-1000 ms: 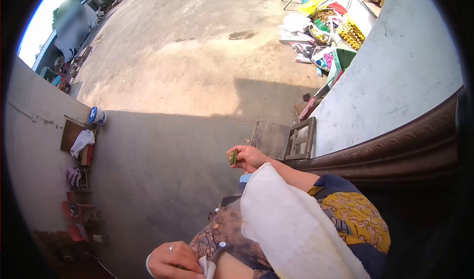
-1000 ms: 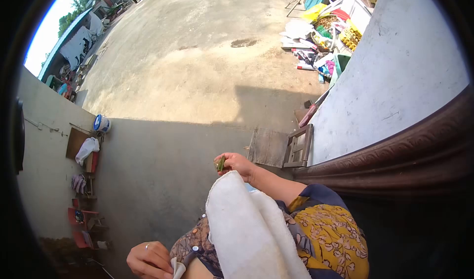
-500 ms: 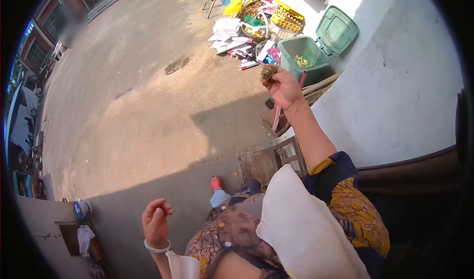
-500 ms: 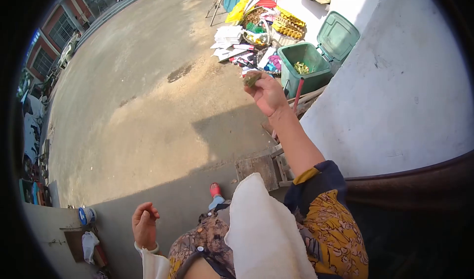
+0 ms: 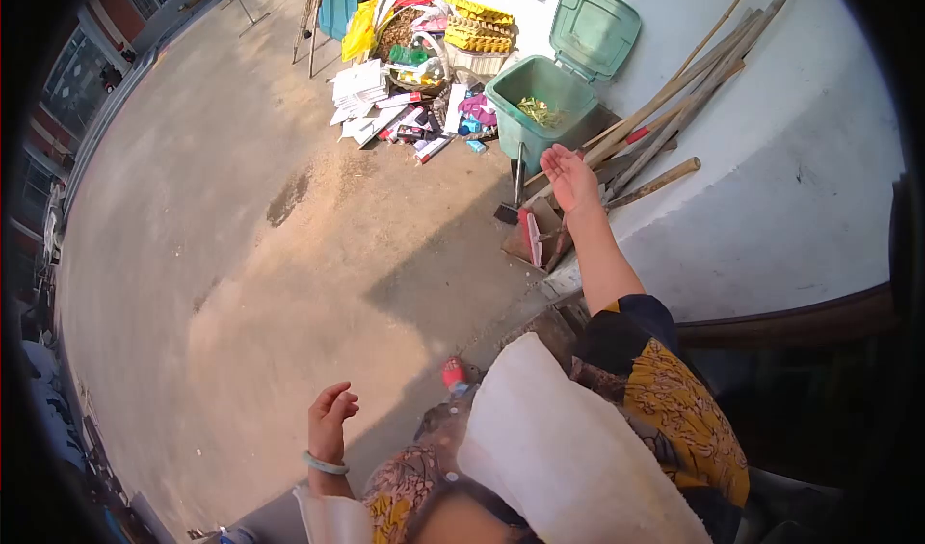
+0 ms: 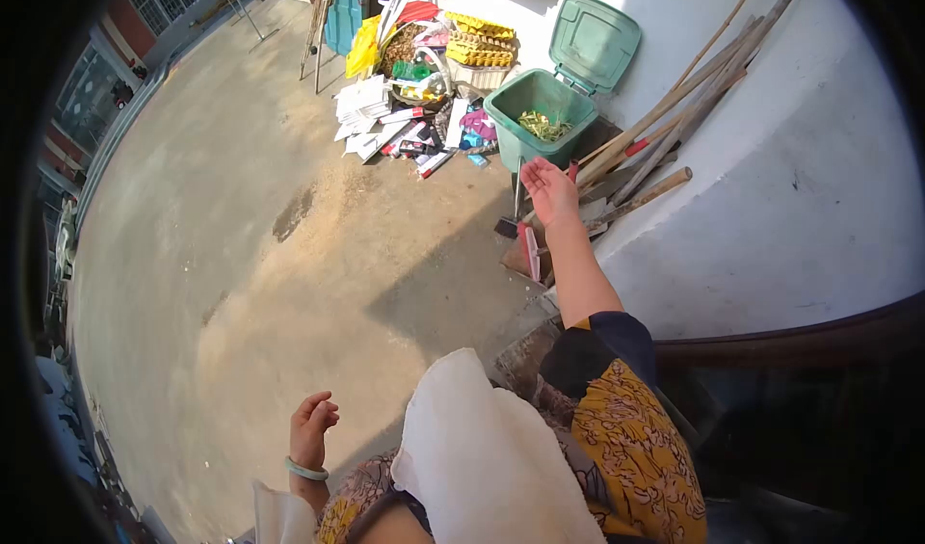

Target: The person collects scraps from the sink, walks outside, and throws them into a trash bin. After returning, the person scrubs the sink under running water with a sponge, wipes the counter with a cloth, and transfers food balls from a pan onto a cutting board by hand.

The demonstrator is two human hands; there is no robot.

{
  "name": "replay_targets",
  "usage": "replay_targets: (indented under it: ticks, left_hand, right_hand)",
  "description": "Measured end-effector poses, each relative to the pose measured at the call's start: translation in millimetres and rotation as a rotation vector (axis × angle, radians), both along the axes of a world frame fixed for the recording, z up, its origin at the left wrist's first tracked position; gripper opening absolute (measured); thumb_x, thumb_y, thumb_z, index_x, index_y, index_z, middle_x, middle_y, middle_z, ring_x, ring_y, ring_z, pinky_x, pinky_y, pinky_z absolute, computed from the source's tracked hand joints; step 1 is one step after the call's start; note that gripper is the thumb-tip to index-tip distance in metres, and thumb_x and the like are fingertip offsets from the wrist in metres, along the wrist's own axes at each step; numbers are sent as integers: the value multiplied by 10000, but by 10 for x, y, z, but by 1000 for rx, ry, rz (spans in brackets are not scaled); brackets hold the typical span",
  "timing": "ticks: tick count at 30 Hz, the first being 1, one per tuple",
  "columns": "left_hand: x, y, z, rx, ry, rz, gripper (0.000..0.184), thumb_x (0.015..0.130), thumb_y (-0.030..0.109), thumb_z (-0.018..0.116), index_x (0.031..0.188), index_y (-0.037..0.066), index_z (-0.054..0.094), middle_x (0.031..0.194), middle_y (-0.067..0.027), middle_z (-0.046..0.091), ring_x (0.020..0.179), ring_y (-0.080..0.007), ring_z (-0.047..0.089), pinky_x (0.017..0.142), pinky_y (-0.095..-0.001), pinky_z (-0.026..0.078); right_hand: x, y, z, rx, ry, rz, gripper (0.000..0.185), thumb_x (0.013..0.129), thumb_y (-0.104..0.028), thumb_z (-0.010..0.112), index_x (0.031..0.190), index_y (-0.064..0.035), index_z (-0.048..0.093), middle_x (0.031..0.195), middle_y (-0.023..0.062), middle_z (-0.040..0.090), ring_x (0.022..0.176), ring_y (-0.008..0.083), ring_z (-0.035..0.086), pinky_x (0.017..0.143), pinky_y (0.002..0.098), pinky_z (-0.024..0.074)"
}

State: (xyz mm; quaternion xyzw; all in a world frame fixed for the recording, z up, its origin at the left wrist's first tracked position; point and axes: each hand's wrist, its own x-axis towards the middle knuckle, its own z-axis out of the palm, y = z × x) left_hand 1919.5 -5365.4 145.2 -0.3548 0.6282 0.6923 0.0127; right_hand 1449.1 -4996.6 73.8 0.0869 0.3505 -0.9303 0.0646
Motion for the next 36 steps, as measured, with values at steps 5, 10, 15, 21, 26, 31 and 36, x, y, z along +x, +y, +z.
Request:
replay_targets:
  ticks: [5,10,15,21,26,31,36]
  left_hand:
    - [-738,-350,-274,100,-5,-149,256,960,155,563,1166,7,603,900,-28,649,762,-79,588,713,-221,487]
    - [-1336,-337,-287,103,43,-335,263,939,162,582,1147,5,615,913,-45,656,778,-101,589,738,-246,481]
    - [-1436,-302,-471,115,52,-441,276,930,157,601,1160,5,623,926,-61,660,798,-120,605,747,-255,495]
    - [-1017,-516,-539,92,1,-444,274,938,171,591,1161,12,615,922,-64,659,781,-119,607,733,-245,499]
    - [-626,-758,-664,192,-34,-270,293,940,192,594,1174,17,601,902,-64,654,760,-118,607,690,-244,497]
    - [-241,-1105,-1341,37,-170,-277,297,942,211,585,1184,39,591,881,-61,643,708,-131,606,608,-247,492]
    - [697,-2054,-2570,-220,-708,-418,313,914,223,608,1163,34,604,858,-87,657,667,-175,632,529,-271,491]
  right_hand:
    - [639,-389,746,-39,150,123,222,937,-92,503,1103,39,570,1041,134,618,977,249,610,931,384,501]
    - [893,-522,2244,294,703,-87,218,979,-146,488,1068,15,604,991,102,644,902,202,622,876,343,497]
    - [158,-489,2558,1220,1025,-735,208,978,-121,487,1073,32,591,1003,112,636,870,186,607,843,307,494]
    - [-218,-328,1858,327,458,-423,279,948,-93,520,1197,32,508,1057,156,613,942,258,624,856,367,526]
    - [864,-735,937,17,162,-285,98,921,-114,599,999,-54,602,883,64,635,785,167,620,710,311,523]
    - [2671,-842,-639,395,-164,33,77,871,-104,631,857,-35,600,701,36,584,578,126,551,529,274,450]
    - [5306,431,-2668,1217,-576,-64,194,766,-203,737,779,-49,620,615,78,609,519,175,597,495,343,486]
